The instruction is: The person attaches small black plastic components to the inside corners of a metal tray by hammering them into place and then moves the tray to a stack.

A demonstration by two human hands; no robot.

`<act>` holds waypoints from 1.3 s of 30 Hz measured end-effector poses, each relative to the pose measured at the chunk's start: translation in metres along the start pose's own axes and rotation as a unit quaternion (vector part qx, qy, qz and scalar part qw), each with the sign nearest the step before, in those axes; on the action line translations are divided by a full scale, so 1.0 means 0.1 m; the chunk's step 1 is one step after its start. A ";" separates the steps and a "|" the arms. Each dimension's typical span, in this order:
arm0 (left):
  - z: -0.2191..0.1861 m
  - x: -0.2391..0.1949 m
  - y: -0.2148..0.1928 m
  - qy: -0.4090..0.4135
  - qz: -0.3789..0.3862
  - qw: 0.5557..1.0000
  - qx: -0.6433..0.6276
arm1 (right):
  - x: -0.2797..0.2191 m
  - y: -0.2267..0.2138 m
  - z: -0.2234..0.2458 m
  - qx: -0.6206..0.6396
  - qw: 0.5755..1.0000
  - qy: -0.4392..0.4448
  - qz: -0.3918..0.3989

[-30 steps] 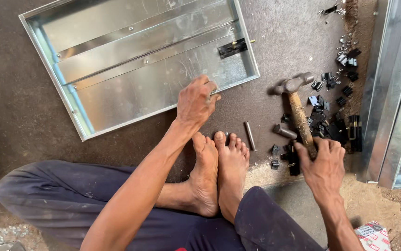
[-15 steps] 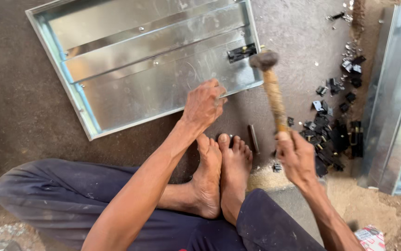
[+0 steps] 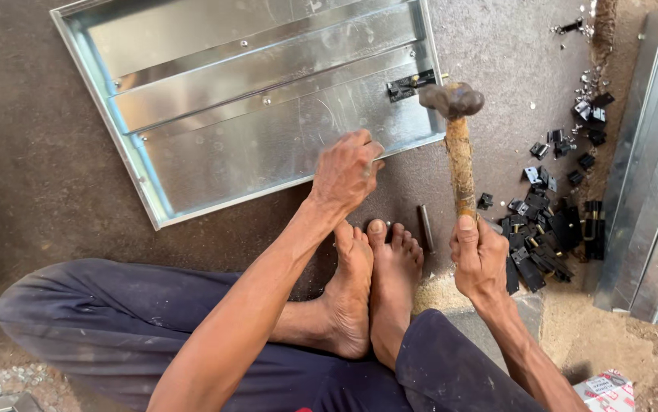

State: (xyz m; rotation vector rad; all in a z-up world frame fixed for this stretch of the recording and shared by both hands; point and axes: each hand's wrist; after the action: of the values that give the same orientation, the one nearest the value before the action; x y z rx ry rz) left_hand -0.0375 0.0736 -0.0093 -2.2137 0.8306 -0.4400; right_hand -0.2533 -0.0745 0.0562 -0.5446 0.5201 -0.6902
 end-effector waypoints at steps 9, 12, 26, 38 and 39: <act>0.02 0.02 0.06 0.000 0.010 1.000 0.007 | 0.10 -0.01 0.07 -0.002 0.999 -0.028 0.020; 0.02 0.03 0.08 0.003 0.008 1.000 -0.003 | 0.11 0.00 0.02 0.013 0.998 -0.065 0.016; 0.02 0.06 0.04 -0.005 0.020 1.000 -0.011 | 0.06 0.00 -0.04 -0.068 0.994 -0.081 0.001; 0.11 0.95 -0.30 -0.103 -0.017 0.986 -0.128 | 0.05 -0.12 0.18 -0.046 0.998 -0.036 -0.014; 0.18 1.13 -0.28 -0.097 -0.066 0.986 -0.120 | 0.02 -0.11 0.19 -0.024 0.997 -0.062 -0.029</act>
State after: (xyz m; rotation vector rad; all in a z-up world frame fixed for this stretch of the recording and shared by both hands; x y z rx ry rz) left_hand 0.0666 0.0212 0.0055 -2.4977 0.6646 -0.1881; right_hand -0.2457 -0.0780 0.0766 -0.6454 0.4071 -0.6949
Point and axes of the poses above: each hand's wrist, its own x-axis towards the middle knuckle, its own y-axis out of the palm, z = x × y, and after that the axes turned 8 degrees about -z, right-handed
